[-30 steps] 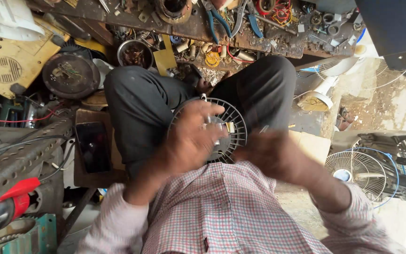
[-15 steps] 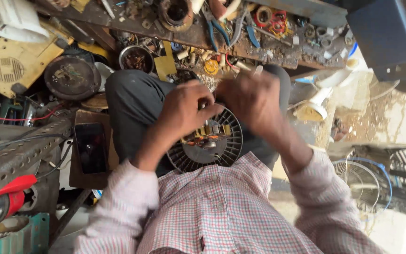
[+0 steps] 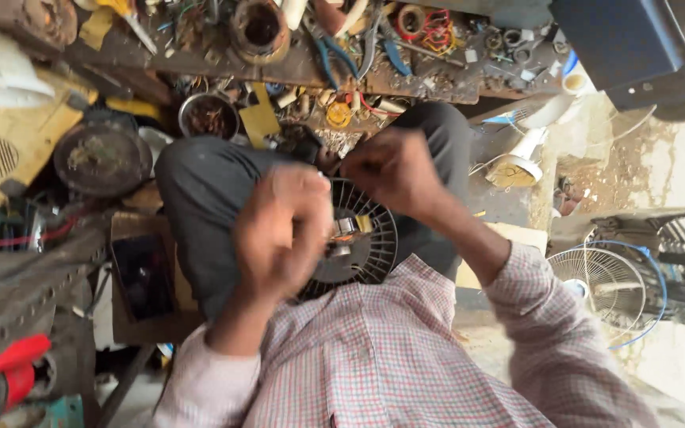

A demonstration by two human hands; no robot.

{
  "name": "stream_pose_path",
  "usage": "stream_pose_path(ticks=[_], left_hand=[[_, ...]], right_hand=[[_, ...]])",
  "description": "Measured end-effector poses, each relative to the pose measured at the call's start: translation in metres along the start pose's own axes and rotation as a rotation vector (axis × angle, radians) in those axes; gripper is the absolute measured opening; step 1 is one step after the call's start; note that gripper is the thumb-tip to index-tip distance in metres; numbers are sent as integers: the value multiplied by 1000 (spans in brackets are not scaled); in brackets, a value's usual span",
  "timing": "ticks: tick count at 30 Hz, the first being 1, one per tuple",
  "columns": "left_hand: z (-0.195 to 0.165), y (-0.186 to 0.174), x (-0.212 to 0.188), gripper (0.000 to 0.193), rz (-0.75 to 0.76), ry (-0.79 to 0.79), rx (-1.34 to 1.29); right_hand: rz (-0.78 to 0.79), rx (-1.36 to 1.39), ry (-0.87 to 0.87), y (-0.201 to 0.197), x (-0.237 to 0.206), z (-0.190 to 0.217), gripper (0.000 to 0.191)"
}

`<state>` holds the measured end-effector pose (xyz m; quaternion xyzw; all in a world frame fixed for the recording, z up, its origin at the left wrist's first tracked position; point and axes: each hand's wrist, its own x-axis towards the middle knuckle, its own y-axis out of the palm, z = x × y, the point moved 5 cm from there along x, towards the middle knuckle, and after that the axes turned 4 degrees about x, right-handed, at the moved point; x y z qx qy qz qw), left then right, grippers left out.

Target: The person sits cross-legged and winds copper wire by hand around a small motor armature held in the lap. The wire is fed from a spool and wrapped tightly in successive turns around the armature slots.

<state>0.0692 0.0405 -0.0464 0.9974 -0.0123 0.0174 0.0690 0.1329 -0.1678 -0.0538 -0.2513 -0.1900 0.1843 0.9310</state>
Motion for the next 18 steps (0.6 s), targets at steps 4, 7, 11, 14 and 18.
stream_pose_path(ticks=[4, 7, 11, 14, 18], left_hand=[[-23, 21, 56, 25, 432, 208, 834], [-42, 22, 59, 15, 599, 31, 621], [-64, 20, -4, 8, 243, 407, 723], [-42, 24, -41, 14, 253, 741, 1017], [-4, -1, -1, 13, 54, 240, 60]], right_hand=[[101, -226, -202, 4, -22, 25, 3], [408, -179, -197, 15, -46, 82, 6], [325, -319, -96, -1, -43, 99, 5], [127, -255, -103, -6, -19, 57, 10], [-11, -139, -138, 0, 3, 20, 8]])
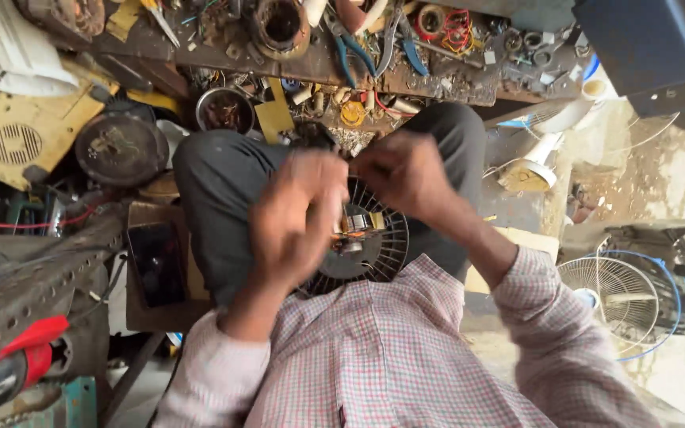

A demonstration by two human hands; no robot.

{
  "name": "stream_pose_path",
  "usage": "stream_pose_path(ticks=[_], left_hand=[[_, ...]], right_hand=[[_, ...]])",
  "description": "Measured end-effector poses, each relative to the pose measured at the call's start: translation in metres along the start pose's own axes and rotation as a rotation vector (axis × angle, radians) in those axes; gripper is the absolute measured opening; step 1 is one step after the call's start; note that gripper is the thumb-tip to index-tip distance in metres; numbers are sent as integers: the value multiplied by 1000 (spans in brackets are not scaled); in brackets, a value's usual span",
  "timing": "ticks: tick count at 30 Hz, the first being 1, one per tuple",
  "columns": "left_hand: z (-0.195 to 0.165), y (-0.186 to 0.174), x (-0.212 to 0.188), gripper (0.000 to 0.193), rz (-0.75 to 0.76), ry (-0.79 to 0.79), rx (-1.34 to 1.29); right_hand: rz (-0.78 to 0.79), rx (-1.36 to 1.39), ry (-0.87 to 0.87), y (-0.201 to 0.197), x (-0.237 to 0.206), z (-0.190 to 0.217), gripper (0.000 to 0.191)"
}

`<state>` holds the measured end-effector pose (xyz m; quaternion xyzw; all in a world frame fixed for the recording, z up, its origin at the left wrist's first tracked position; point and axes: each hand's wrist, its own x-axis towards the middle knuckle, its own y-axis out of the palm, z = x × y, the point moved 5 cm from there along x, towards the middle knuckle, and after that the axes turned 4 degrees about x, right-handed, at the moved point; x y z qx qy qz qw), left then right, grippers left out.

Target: The person sits cross-legged and winds copper wire by hand around a small motor armature held in the lap. The wire is fed from a spool and wrapped tightly in successive turns around the armature slots.

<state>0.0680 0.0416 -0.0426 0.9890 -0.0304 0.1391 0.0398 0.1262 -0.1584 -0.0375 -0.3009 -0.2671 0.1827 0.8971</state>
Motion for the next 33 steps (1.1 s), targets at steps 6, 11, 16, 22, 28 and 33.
stream_pose_path(ticks=[6, 11, 16, 22, 28, 33], left_hand=[[-19, 22, 67, 17, 813, -24, 517], [-65, 24, 14, 10, 304, 233, 693], [-44, 21, -32, 19, 251, 458, 814], [-17, 18, 56, 16, 314, -102, 490], [-35, 11, 51, 13, 473, -259, 252], [-51, 30, -39, 15, 283, 753, 1078]], right_hand=[[421, -90, 6, 5, -19, 71, 7], [258, 68, 25, -25, -45, 75, 21], [131, 191, 318, 0, -32, -24, 9], [-85, -137, -66, -8, -15, 9, 9], [516, 188, 201, 5, -63, 66, 6], [177, -147, 21, -10, -36, 18, 10]])
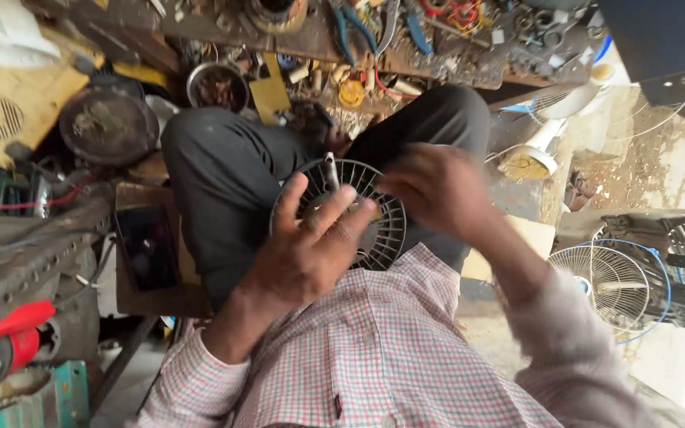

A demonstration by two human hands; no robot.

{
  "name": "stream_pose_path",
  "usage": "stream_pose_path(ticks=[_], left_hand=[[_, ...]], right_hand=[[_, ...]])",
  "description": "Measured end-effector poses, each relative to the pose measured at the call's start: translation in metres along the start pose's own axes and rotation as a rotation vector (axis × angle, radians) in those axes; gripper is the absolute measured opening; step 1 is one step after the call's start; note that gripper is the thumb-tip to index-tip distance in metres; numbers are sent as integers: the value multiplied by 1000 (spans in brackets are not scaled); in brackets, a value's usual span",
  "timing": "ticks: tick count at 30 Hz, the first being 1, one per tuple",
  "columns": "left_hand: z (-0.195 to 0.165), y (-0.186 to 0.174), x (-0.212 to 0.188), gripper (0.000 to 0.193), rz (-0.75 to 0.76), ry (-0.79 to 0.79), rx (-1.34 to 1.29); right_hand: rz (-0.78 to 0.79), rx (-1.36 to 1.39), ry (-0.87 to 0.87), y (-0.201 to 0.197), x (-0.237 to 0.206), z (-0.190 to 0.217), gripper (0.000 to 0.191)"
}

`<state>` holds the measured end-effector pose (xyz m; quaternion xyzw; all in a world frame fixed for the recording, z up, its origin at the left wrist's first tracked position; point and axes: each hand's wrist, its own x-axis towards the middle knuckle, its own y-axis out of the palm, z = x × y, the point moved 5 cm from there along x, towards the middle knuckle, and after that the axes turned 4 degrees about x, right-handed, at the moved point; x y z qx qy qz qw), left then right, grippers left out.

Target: The person sits cross-legged and winds copper wire by hand around a small motor armature held in the lap. The wire is fed from a spool and wrapped tightly in successive turns around the armature slots.

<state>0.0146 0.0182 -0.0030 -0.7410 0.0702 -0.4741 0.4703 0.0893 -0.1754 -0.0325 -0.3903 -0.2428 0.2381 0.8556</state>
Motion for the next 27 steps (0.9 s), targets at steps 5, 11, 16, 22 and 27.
stream_pose_path(ticks=[5, 11, 16, 22, 27], left_hand=[[65, 44, 9, 11, 91, -807, -769], [92, 35, 56, 12, 449, -586, -825], [30, 5, 9, 41, 53, -488, -657], [56, 34, 9, 11, -100, -578, -712], [88, 49, 55, 10, 573, -464, -758]], right_hand=[[-129, 114, 25, 12, 30, -24, 6], [332, -10, -198, 9, 2, 58, 8], [-49, -167, -187, -28, 2, 57, 28], [-221, 312, 210, 25, 30, -45, 9], [-9, -46, -97, 19, 10, 23, 10]])
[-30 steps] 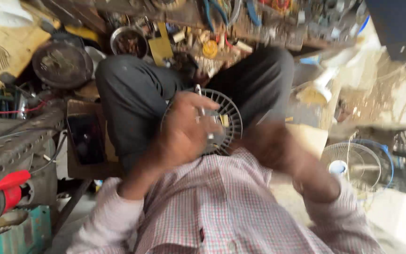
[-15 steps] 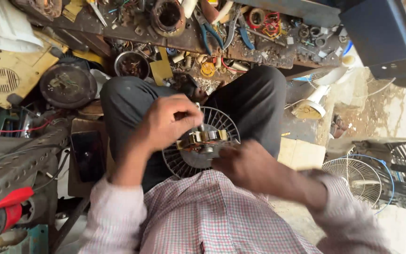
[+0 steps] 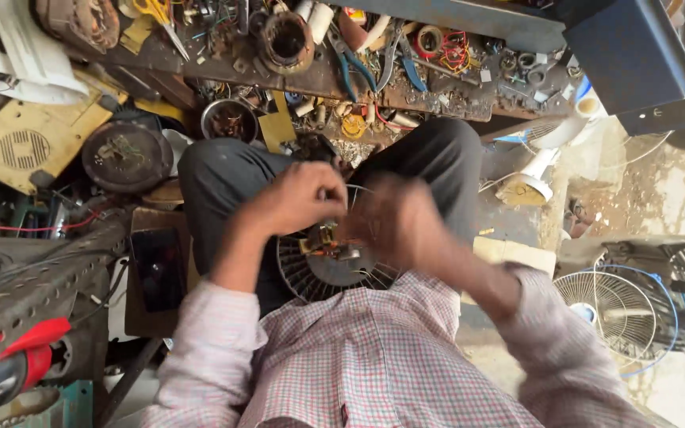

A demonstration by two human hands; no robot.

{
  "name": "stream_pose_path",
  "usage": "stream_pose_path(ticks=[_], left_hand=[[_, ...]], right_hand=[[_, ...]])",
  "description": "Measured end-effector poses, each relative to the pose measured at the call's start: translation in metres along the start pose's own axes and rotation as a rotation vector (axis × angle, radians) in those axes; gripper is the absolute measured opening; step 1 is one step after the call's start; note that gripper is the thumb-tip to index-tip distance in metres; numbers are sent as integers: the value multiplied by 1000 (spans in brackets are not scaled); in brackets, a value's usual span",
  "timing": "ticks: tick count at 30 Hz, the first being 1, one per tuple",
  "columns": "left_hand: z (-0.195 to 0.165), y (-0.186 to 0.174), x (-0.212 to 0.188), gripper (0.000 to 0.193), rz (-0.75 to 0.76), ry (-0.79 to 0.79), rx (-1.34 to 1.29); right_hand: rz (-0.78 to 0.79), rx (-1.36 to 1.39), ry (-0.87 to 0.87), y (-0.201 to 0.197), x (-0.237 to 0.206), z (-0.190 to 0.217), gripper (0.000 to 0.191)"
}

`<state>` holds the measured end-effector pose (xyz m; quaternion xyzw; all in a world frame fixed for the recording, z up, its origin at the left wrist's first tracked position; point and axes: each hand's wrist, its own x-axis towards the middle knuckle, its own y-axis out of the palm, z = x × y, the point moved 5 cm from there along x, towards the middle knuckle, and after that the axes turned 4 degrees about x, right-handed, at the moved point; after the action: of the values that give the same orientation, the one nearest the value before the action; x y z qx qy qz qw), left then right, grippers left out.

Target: The person sits cross-legged and winds copper wire by hand around a small motor armature held in the lap. The wire is fed from a spool and wrapped tightly in successive turns around the armature slots.

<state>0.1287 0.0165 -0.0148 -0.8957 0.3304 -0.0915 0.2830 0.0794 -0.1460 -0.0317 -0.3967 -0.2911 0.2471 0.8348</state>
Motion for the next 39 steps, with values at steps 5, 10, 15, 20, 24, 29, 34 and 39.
stream_pose_path(ticks=[5, 10, 15, 20, 24, 29, 34, 39], left_hand=[[-43, 5, -53, 6, -481, 212, 14], [-43, 45, -79, 13, -628, 361, 375], [16, 18, -24, 20, -368, -321, -101], [-18, -20, -9, 9, -131, -43, -132], [-38, 11, -52, 31, -499, -95, -390], [-34, 46, -82, 12, -678, 359, 256], [8, 9, -17, 20, -408, -139, -116], [-12, -22, -13, 10, -14, -24, -52]], right_hand=[[161, 37, -102, -49, -11, 56, 18], [-48, 255, 64, -21, 12, -32, 10], [-203, 150, 117, 1, 15, -57, 4], [156, 202, -128, -18, -5, 38, 11], [50, 314, 22, -41, -11, 36, 7], [-42, 300, 117, -14, 12, -42, 10], [-240, -79, 31, -20, 20, -36, 4], [289, 118, -124, -38, 6, 50, 13]])
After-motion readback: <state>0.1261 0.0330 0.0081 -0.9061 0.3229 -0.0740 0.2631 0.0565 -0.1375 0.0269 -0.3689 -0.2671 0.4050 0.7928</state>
